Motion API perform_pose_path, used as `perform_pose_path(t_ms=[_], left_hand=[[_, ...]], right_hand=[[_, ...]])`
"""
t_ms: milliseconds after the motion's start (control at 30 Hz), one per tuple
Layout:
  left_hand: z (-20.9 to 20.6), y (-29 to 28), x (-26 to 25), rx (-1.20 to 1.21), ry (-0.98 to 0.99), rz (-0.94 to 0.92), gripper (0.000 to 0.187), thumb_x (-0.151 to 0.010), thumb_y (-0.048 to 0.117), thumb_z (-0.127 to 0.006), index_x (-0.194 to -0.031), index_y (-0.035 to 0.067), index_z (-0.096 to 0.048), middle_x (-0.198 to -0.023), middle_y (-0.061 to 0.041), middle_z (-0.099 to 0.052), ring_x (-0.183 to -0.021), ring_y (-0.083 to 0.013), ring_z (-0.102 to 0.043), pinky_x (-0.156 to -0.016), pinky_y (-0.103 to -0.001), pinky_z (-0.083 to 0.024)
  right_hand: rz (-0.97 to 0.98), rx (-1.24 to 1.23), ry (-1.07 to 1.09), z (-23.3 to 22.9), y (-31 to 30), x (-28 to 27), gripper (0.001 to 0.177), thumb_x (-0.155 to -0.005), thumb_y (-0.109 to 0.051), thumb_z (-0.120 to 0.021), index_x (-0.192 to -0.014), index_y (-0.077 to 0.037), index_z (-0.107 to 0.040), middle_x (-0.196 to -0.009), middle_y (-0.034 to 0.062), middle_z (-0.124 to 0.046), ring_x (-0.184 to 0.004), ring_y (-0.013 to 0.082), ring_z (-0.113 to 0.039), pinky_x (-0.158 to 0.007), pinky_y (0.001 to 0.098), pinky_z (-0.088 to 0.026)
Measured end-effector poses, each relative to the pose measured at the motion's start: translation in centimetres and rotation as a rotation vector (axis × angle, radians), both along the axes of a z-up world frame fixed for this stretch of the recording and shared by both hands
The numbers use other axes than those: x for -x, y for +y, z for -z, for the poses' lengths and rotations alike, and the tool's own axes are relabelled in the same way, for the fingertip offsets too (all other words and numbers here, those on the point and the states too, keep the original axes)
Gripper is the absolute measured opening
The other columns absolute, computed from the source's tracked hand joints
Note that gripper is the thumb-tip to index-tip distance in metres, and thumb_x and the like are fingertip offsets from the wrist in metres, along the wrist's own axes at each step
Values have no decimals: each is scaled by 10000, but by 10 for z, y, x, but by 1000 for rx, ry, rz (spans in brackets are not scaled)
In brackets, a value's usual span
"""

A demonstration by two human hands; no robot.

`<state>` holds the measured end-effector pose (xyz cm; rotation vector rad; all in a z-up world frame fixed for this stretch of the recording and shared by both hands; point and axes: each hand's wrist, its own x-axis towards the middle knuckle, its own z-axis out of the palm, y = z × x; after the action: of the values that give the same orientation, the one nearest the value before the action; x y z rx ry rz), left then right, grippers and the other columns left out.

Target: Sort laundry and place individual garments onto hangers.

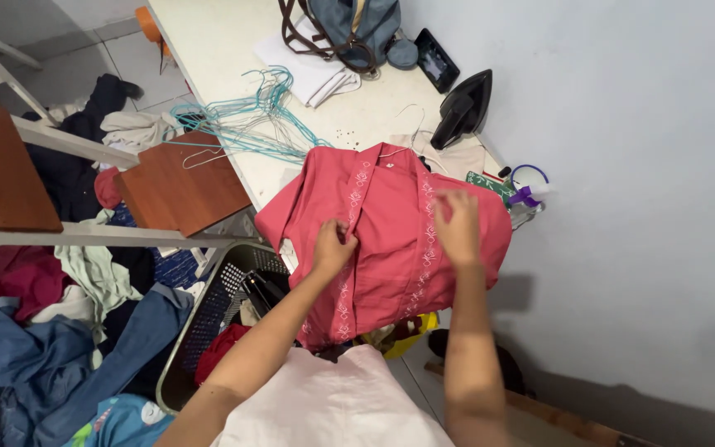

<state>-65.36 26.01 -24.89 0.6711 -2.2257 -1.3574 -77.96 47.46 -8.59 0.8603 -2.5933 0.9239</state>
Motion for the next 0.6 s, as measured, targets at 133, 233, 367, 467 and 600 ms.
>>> perform_pose_path(t_ms=[133, 233, 367, 467, 600], left_hand=[[51, -12, 6, -296, 44, -25, 218, -869, 129, -719, -1038, -4, -683, -895, -87, -721, -792, -181, -698, -760, -296, -562], [58, -20, -1, -618, 92, -13, 226, -926, 130, -702, -1100, -13, -698, -875, -47, -720, -776, -124, -684, -745, -259, -548], [43, -25, -11, -947, 98, -1, 266, -953, 131, -706, -1179, -8, -684, -945, -24, -711, -848, -111, -651, -768, -248, -522], [18, -23, -16, -1086, 88, 3, 295, -946, 143, -699, -1210, 13, -665, -968, -15, -709, -861, -115, -642, -760, -257, -522], [51, -15, -19, -952, 57, 23, 277, -952, 152, -697, -1196, 29, -650, -973, -23, -715, -858, -106, -650, -767, -242, -517]], right_hand=[[-75, 160, -386, 1, -21, -69, 207, -943, -200, -694, -1095, -69, -747, -990, 96, -703, -782, 202, -608, -718, 324, -522], [-138, 150, -369, -1, -36, -115, 195, -949, -197, -685, -1086, -72, -744, -950, 91, -734, -733, 181, -630, -685, 315, -526], [25, -33, -523, 17, -59, -148, 283, -897, -304, -756, -939, -43, -654, -826, 129, -714, -726, 226, -683, -685, 349, -545], [86, -80, -309, 28, -71, -161, 442, -800, -349, -846, -903, -19, -571, -879, 162, -652, -785, 330, -654, -675, 426, -530], [169, -86, -65, 46, -79, -164, 505, -784, -365, -855, -945, -30, -512, -936, 176, -575, -854, 407, -626, -724, 497, -516]])
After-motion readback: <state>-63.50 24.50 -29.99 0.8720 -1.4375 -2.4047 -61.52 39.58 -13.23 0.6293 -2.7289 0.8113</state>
